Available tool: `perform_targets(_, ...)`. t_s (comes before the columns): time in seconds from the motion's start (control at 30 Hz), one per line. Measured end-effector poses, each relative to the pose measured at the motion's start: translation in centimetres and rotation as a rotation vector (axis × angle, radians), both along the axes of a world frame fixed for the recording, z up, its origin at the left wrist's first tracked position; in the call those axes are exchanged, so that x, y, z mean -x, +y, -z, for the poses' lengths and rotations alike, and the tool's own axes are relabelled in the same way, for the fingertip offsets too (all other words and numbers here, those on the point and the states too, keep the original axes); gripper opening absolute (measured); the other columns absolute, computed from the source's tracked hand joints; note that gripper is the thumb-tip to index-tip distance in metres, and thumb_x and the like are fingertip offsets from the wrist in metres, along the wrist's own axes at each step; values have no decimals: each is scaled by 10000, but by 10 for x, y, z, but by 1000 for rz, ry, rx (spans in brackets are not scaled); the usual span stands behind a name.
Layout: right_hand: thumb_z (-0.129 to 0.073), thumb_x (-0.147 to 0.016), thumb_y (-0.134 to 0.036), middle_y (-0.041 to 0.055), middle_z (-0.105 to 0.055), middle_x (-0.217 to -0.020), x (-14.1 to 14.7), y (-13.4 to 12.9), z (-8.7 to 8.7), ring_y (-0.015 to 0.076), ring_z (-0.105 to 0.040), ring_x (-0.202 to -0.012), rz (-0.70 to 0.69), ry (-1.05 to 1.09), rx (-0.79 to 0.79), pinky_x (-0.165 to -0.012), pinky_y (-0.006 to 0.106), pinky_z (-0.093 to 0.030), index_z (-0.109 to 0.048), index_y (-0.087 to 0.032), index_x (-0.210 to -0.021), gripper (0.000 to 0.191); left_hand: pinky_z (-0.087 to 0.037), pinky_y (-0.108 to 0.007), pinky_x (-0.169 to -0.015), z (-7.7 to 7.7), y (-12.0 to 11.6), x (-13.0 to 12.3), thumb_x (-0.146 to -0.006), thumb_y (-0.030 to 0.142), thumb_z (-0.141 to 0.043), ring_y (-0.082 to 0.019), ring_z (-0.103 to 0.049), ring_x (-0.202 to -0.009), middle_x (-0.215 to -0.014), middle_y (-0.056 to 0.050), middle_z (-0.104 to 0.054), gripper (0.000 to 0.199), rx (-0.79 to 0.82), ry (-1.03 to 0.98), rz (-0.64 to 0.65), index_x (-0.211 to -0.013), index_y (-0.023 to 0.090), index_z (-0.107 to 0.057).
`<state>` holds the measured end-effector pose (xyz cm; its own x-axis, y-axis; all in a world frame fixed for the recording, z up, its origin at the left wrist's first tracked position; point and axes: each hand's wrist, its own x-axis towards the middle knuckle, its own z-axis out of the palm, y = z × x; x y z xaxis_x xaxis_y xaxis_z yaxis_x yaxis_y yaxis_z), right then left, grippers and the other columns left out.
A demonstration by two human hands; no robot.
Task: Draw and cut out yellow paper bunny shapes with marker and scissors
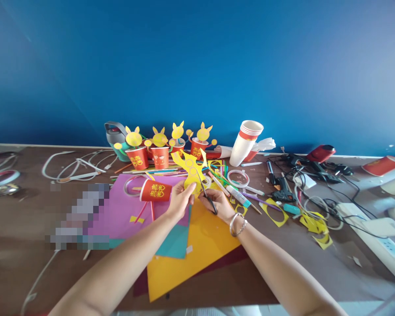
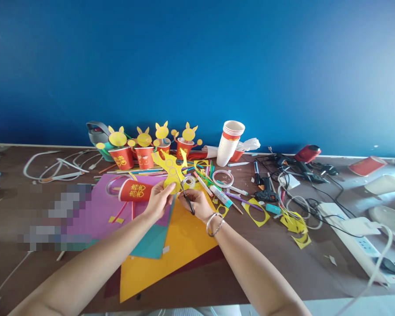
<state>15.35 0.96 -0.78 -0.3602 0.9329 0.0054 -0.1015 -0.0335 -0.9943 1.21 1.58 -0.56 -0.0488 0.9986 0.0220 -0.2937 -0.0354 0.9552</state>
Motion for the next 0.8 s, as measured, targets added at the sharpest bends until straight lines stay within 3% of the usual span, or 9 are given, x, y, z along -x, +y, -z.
perform_targets(0.13,-730,-652,-366,-63,-447,-501,-1,0,1,46,-334,-377,-12,7,41,-350,189,-254,-593,-166,-740,257,-221,-190,-366,1,0,0,-739,383,-657,-37,-338,-332,-424,84,-418,284,-29,51,13,-624,172,-505)
perform_targets(0.53,-729,-654,-355,-28,-479,-556,-2,2,3,58,-338,-465,6,-6,-30,-412,199,-262,-642,-151,-723,233,-200,-189,-366,-3,0,-1,-700,373,-691,-29,-289,-345,-440,88,-382,292,-19,5,-12,-611,168,-502)
perform_targets(0.8,-749,-636,-355,-26,-484,-563,-2,4,8,49,-331,-456,15,-4,-18,-401,190,-246,-638,-147,-721,250,-192,-190,-382,1,2,1,-690,374,-701,-25,-287,-374,-469,74,-419,290,-15,-4,-35,-618,154,-526)
